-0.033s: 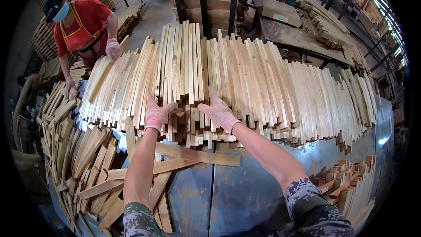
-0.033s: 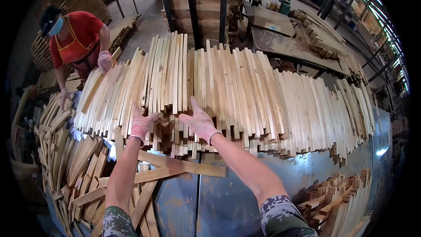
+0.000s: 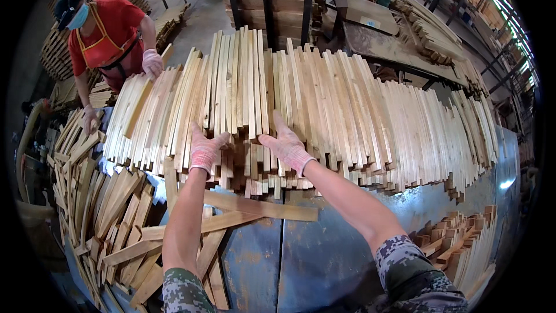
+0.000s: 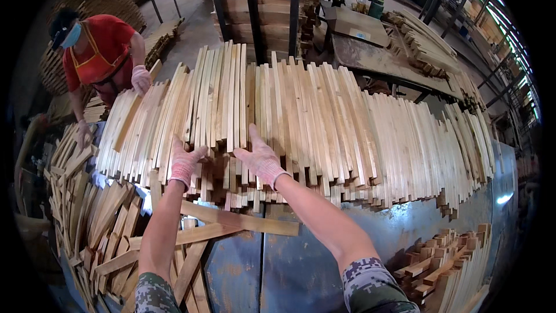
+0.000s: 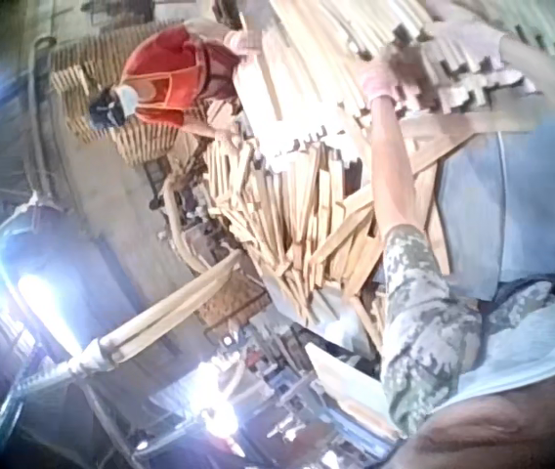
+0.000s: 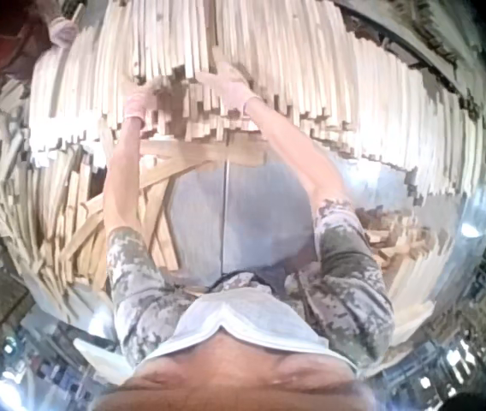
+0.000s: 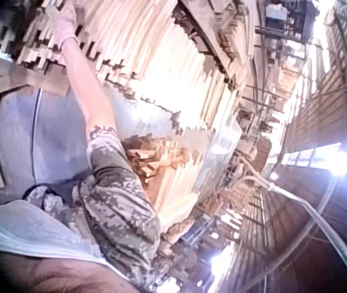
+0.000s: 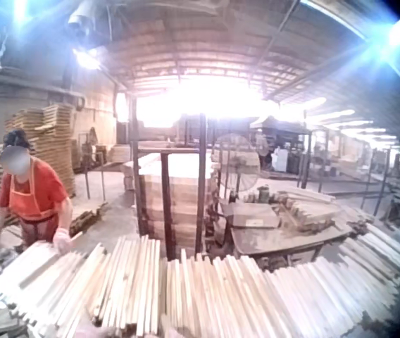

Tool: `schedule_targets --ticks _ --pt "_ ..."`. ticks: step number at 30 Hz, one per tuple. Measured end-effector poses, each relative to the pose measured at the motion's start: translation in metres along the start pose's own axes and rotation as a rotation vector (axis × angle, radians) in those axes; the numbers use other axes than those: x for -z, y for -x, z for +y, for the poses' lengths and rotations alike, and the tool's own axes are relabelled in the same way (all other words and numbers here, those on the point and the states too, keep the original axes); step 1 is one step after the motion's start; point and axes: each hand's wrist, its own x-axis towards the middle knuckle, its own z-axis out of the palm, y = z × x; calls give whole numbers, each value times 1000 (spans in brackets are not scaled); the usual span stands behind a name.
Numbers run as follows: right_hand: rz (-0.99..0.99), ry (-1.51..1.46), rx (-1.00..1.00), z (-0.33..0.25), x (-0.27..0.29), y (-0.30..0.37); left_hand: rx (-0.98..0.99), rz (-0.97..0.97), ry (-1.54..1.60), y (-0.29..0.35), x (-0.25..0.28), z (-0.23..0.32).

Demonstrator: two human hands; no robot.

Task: The person picks up bundles of light-colored wooden planks from a metal table and places them onto a moving conveyor belt. The person repeatedly gathers the planks, aligns them, and transfers them to the belt, which transports them further into the workshop.

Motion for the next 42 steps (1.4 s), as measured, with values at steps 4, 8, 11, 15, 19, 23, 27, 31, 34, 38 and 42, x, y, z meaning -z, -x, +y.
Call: schedule_targets --ticks 4,8,11,15,19,23,27,31,34,38,42 --pt "58 -202 22 -2 -21 -45 -24 -12 -66 -35 -18 -11" --pt "117 -45 -2 -6 -39 -60 -56 -12 -43 -33 -21 -10" --pt "147 -117 -40 -8 -35 -45 -110 -24 -46 -10 -16 -4" --pt "166 -20 -12 5 -18 26 -75 -75 -127 75 -5 -13" --pt "143 -38 -6 48 -8 138 75 -136 -14 186 15 -48" --pt "82 -7 -207 82 4 226 250 -205 153 264 27 -91" --pt "-41 100 -278 85 19 285 325 -390 356 319 13 -117" --pt "-134 235 -374 86 15 320 453 -306 504 391 -4 -91" --pt "-40 294 -345 85 20 370 506 -336 545 441 12 -42" --pt "21 253 -338 73 40 436 525 -475 509 486 33 14" --pt "238 191 -323 62 71 497 483 -608 473 502 23 59"
